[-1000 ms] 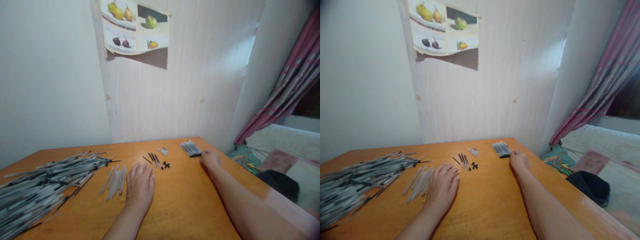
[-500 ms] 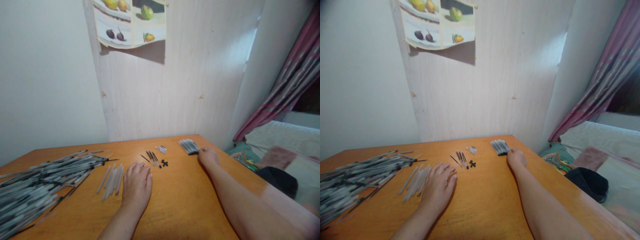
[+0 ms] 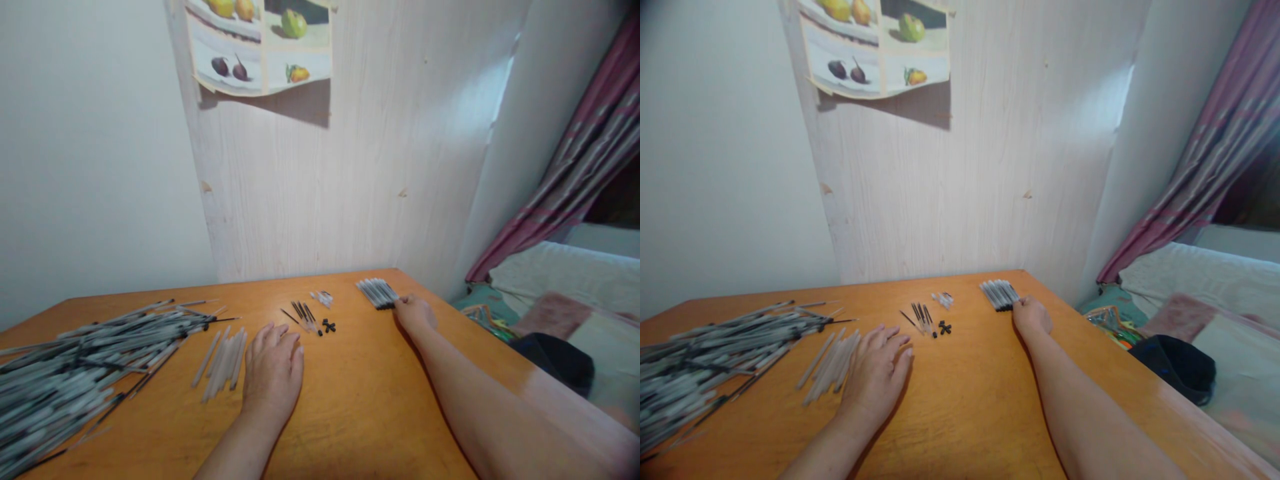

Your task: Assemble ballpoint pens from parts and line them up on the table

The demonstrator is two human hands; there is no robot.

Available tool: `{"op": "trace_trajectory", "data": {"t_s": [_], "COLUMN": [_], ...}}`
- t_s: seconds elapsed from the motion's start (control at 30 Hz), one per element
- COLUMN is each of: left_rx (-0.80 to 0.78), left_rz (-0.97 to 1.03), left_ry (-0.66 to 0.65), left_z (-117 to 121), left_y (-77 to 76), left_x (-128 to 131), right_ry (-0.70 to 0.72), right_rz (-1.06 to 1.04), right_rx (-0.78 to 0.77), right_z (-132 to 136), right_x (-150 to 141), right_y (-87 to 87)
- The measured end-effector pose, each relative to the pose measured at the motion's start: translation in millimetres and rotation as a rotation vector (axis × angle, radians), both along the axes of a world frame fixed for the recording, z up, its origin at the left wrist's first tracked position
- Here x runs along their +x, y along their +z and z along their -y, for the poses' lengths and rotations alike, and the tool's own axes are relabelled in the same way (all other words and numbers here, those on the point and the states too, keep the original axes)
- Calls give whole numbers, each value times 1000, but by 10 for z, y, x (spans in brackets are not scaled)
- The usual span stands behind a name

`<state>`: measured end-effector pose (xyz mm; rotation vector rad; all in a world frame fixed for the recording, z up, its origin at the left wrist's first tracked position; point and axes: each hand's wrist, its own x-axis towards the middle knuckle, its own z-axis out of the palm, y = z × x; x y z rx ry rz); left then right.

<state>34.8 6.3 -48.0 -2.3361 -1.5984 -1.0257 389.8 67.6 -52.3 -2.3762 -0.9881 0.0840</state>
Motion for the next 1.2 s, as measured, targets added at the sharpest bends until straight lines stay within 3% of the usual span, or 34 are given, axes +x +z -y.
{"op": "trace_trajectory", "data": {"t_s": [0.83,1.07,1.2], "left_rx": [-14,-21,-25], "left_rz": [10,51,108], "left_ry": [30,61,72], "left_z": [5,-12,-20], "left_y": [22,76,101], "left_x": [-9,-59,-91], "right_ry": [11,42,142], "right_rz": [34,50,80], "right_rx": [66,132,238], "right_z": [82,112,122], "right_x": [20,-109,-275], "right_y": [30,110,149]}}
